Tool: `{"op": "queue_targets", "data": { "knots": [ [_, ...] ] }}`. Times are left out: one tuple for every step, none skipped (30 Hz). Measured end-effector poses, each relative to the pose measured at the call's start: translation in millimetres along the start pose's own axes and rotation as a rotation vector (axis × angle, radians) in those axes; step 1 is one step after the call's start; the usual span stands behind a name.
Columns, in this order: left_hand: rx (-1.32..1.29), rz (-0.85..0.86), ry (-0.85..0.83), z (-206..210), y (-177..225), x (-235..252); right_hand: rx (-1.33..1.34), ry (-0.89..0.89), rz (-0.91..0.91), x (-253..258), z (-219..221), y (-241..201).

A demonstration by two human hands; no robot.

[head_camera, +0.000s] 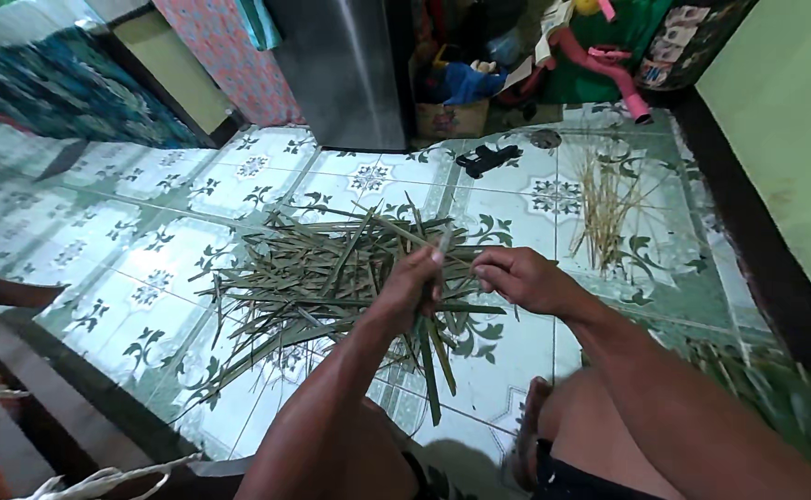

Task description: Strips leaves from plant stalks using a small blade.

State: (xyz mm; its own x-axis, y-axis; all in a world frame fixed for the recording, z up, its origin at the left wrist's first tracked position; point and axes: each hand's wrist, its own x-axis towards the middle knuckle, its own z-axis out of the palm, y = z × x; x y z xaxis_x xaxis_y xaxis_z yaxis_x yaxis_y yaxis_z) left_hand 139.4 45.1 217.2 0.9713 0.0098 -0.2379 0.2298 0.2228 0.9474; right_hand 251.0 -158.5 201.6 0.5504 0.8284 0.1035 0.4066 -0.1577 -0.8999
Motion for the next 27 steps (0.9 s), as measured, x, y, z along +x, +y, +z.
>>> {"op": "queue_targets", "data": {
  "knots": [
    [0.034,-0.028,-0.028,3.9,0.6,-2.2,-0.03,0.02,-0.024,0.0,0.9,-0.4],
    [0.051,-0.041,-0.045,5.9,3.1,-4.0,-0.066,0.035,-0.052,-0.4,0.9,-0.6],
    [0.039,-0.03,-0.043,3.1,7.6,-5.6,-0.096,0.049,-0.085,-1.8,0.4,-0.4],
    [-0.012,0.009,-0.032,-5.6,12.8,-6.5,-0.114,0.058,-0.107,-3.7,-0.9,0.2],
    [-0.071,0.063,-0.023,-18.2,17.7,-6.0,-0.126,0.068,-0.124,-4.9,-2.4,1.7],
    [-0.125,0.11,-0.01,-30.2,21.5,-4.9,-0.139,0.082,-0.136,-5.3,-3.7,3.1],
    [-0.158,0.129,0.005,-38.0,22.8,-4.1,-0.155,0.096,-0.145,-5.0,-4.1,4.3],
    [-0.167,0.123,0.015,-39.1,21.2,-4.2,-0.174,0.113,-0.158,-4.1,-3.5,5.5],
    [-0.141,0.098,0.01,-34.9,18.3,-5.2,-0.189,0.125,-0.166,-2.9,-2.1,6.0],
    [-0.098,0.064,-0.008,-28.2,15.2,-6.3,-0.199,0.131,-0.175,-2.1,-0.4,6.1],
    [-0.057,0.035,-0.03,-22.2,13.3,-6.9,-0.203,0.133,-0.187,-2.1,0.7,5.8],
    [-0.037,0.023,-0.044,-20.4,13.7,-6.9,-0.207,0.133,-0.201,-2.7,0.2,5.4],
    [-0.039,0.036,-0.024,-23.9,17.4,-7.3,-0.212,0.129,-0.211,-3.8,-1.6,5.6],
    [-0.056,0.077,0.022,-33.0,22.7,-8.4,-0.212,0.12,-0.21,-5.3,-4.2,6.3],
    [-0.083,0.13,0.094,-45.4,28.7,-10.6,-0.218,0.114,-0.2,-6.6,-6.9,7.8],
    [-0.112,0.182,0.189,-58.4,33.6,-12.8,-0.226,0.107,-0.179,-7.6,-10.0,9.5],
    [-0.13,0.221,0.29,-71.1,36.7,-14.1,-0.24,0.101,-0.141,-8.2,-13.9,11.1],
    [-0.14,0.242,0.378,-82.7,37.6,-14.7,-0.255,0.092,-0.084,-8.5,-17.9,12.2],
    [-0.145,0.252,0.445,-90.6,36.8,-15.0,-0.266,0.082,-0.022,-7.9,-21.1,12.9],
    [-0.141,0.254,0.492,-94.1,35.5,-15.3,-0.273,0.078,0.035,-6.2,-23.0,13.7],
    [-0.129,0.252,0.518,-93.3,34.0,-15.7,-0.275,0.081,0.081,-3.5,-23.5,14.8],
    [-0.106,0.253,0.524,-90.1,31.9,-16.0,-0.272,0.091,0.112,-0.9,-22.8,15.5],
    [-0.07,0.259,0.506,-85.1,30.0,-16.6,-0.263,0.112,0.118,1.3,-21.5,15.7],
    [-0.024,0.264,0.465,-79.5,28.3,-17.3,-0.251,0.134,0.107,3.2,-20.1,15.2],
    [0.029,0.262,0.413,-73.7,26.5,-17.4,-0.235,0.158,0.091,5.3,-18.0,15.0],
    [0.083,0.253,0.374,-66.3,24.2,-16.4,-0.214,0.181,0.073,7.4,-15.4,14.1],
    [0.135,0.225,0.34,-55.5,22.6,-16.1,-0.184,0.2,0.057,9.1,-12.4,12.0]
  ]
}}
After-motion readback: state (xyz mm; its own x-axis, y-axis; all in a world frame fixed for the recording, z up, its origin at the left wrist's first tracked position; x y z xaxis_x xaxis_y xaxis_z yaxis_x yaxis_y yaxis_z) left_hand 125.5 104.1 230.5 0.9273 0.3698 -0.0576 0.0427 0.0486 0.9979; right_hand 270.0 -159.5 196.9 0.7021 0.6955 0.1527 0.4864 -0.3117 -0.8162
